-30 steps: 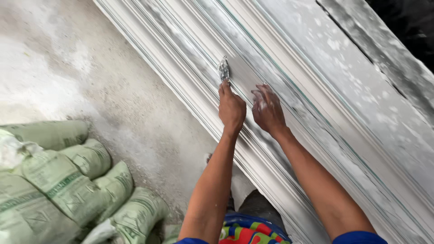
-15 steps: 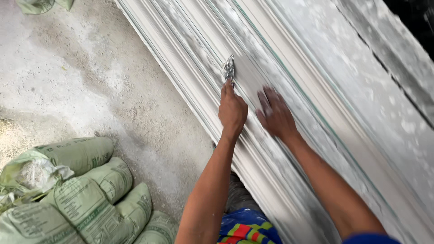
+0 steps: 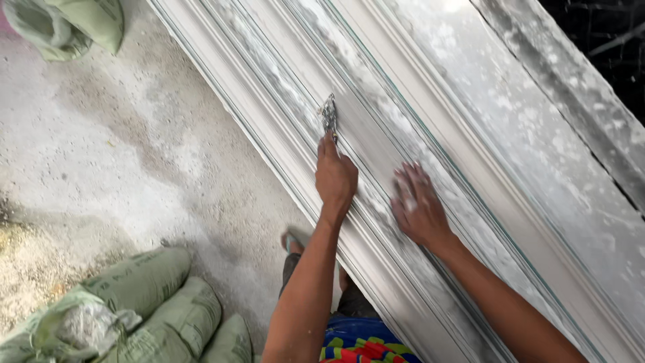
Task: The person uses a scraper to remove dried white residue from several stacked white decorative mouldings. They repeatedly scrape along the grooves and edges of each piece, occasionally wiping the surface with their hand.
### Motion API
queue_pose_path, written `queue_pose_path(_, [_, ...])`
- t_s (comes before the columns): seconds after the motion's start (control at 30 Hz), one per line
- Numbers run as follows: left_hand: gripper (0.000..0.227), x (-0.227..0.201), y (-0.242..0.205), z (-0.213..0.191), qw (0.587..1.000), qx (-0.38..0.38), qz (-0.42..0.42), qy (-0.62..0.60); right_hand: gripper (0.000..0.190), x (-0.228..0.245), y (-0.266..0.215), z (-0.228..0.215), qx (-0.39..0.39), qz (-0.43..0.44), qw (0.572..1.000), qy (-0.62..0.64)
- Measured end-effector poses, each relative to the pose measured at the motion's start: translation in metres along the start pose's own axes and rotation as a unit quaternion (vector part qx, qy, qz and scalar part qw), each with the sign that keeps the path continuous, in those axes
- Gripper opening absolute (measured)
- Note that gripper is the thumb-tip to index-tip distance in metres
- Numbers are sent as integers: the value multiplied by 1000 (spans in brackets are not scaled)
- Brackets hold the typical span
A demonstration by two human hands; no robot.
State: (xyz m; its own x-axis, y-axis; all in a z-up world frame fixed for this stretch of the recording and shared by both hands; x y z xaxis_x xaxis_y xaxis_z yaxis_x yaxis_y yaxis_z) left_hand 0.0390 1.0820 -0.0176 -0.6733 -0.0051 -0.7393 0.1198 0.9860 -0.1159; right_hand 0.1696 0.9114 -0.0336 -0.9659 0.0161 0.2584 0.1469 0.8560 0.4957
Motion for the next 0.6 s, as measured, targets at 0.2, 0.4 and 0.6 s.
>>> queue_pose_path(0.2, [61, -8, 94, -19, 999, -33, 0, -15, 54, 20, 196, 124, 8, 4, 1000, 15])
queue_pose_path(0.4, [59, 9, 244, -55, 1000, -4, 4, -1, 64, 21, 299, 219, 94, 30, 994, -41])
queue_pose_path(0.6, [63, 1, 299, -83, 999, 51, -17, 7, 63, 26, 362, 258, 93, 33, 995, -24])
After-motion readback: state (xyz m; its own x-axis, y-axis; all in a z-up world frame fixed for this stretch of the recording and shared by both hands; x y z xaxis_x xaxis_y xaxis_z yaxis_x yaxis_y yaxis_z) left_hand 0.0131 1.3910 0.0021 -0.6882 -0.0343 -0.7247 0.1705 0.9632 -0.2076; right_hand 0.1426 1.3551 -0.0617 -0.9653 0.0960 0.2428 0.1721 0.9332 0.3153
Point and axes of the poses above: each hand's wrist, its own y-axis towards the middle knuckle, its own z-axis out of the palm, x = y × z, the point moved 1 cm from there along y, towards the middle knuckle, and after that the axes turned 8 degrees about -x, right-handed, at the moved point
